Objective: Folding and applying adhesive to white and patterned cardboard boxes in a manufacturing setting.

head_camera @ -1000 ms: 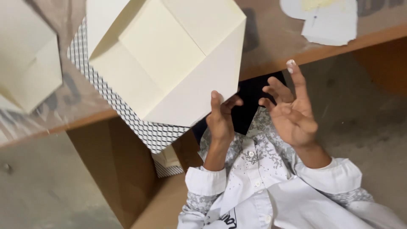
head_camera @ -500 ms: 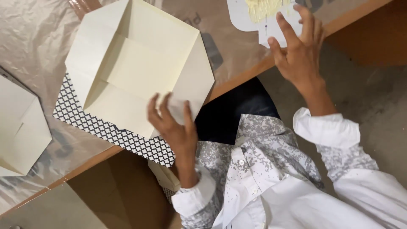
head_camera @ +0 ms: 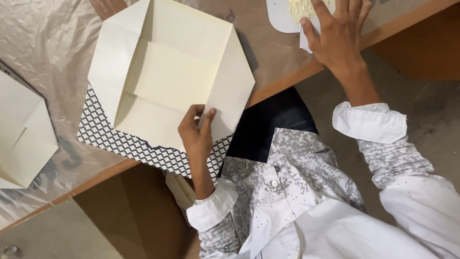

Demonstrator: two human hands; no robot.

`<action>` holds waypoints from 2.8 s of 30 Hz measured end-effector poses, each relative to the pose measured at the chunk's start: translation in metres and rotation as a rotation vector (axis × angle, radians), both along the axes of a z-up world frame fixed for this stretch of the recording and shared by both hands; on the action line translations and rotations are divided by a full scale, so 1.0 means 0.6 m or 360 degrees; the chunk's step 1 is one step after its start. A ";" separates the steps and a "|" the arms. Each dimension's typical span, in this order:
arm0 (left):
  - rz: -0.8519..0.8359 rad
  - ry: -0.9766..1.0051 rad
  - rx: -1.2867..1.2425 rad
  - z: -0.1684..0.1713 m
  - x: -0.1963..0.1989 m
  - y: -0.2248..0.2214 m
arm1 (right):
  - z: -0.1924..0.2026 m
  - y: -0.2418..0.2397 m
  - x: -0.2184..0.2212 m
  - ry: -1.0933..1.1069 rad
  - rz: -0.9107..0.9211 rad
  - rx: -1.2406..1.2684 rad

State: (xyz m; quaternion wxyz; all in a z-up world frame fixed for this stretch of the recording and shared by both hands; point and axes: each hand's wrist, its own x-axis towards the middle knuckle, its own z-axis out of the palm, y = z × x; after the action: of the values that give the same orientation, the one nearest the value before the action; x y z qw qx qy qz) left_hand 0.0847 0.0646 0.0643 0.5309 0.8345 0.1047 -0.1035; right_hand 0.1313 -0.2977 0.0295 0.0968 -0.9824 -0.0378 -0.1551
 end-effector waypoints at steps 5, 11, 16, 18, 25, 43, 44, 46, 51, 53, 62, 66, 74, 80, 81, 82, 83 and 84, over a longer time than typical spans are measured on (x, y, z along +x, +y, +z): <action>0.0114 -0.0021 -0.0218 -0.047 0.004 -0.012 | -0.021 -0.009 -0.002 -0.0149 0.0018 -0.0198; 0.0180 -0.0365 -0.0550 -0.089 0.027 -0.046 | -0.025 -0.018 -0.009 -0.0193 0.0064 -0.0093; 0.0102 -0.0104 -0.0112 -0.014 0.024 -0.064 | -0.017 -0.037 -0.033 -0.0036 -0.0233 0.1277; 0.0014 0.0092 0.0095 -0.021 0.015 -0.060 | 0.007 -0.037 -0.061 0.0433 -0.0069 0.3079; 0.0294 -0.0272 -0.0895 -0.099 0.013 -0.086 | 0.083 0.096 -0.111 0.0676 -0.0036 0.3583; 0.0343 0.0094 -0.1231 0.010 -0.021 -0.094 | 0.006 0.221 -0.155 0.0281 0.0364 0.2039; 0.0326 0.0090 -0.1227 0.011 -0.021 -0.094 | 0.006 0.222 -0.156 0.0251 0.0414 0.2028; 0.0311 0.0088 -0.1222 0.010 -0.023 -0.093 | 0.006 0.223 -0.154 0.0223 0.0464 0.2017; 0.0283 0.0075 -0.1256 0.011 -0.028 -0.089 | 0.008 0.223 -0.150 0.0217 0.0404 0.1867; 0.0291 0.0090 -0.1280 0.018 -0.027 -0.089 | 0.013 0.221 -0.148 0.0214 0.0368 0.1779; 0.0293 0.0112 -0.1316 0.014 -0.027 -0.086 | 0.020 0.213 -0.153 0.0137 0.0414 0.1271; 0.0295 0.0103 -0.1332 0.012 -0.023 -0.082 | -0.018 0.213 -0.172 0.0056 0.0549 0.1087; 0.0321 0.0085 -0.1392 0.009 -0.015 -0.062 | -0.005 0.235 -0.210 0.0030 0.0817 0.0879; 0.0303 0.0051 -0.1387 -0.003 -0.018 -0.054 | -0.012 0.231 -0.215 0.0070 0.1001 0.1012; 0.0317 0.0075 -0.1418 0.007 -0.016 -0.057 | -0.015 0.229 -0.212 0.0034 0.1041 0.1099; 0.0320 0.0070 -0.1420 0.009 -0.015 -0.058 | -0.012 0.226 -0.203 0.0033 0.1047 0.1097; 0.0323 0.0093 -0.1396 0.011 -0.015 -0.059 | -0.010 0.224 -0.194 -0.0023 0.0950 0.1075; 0.0328 0.0120 -0.1370 0.013 -0.016 -0.060 | -0.008 0.223 -0.187 -0.0076 0.0852 0.1056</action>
State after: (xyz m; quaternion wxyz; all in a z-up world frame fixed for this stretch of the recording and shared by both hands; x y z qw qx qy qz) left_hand 0.0750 0.0288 0.0719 0.8334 0.5183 0.1539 -0.1147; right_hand 0.0191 -0.1638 0.0248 0.4437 -0.8496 -0.2417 -0.1511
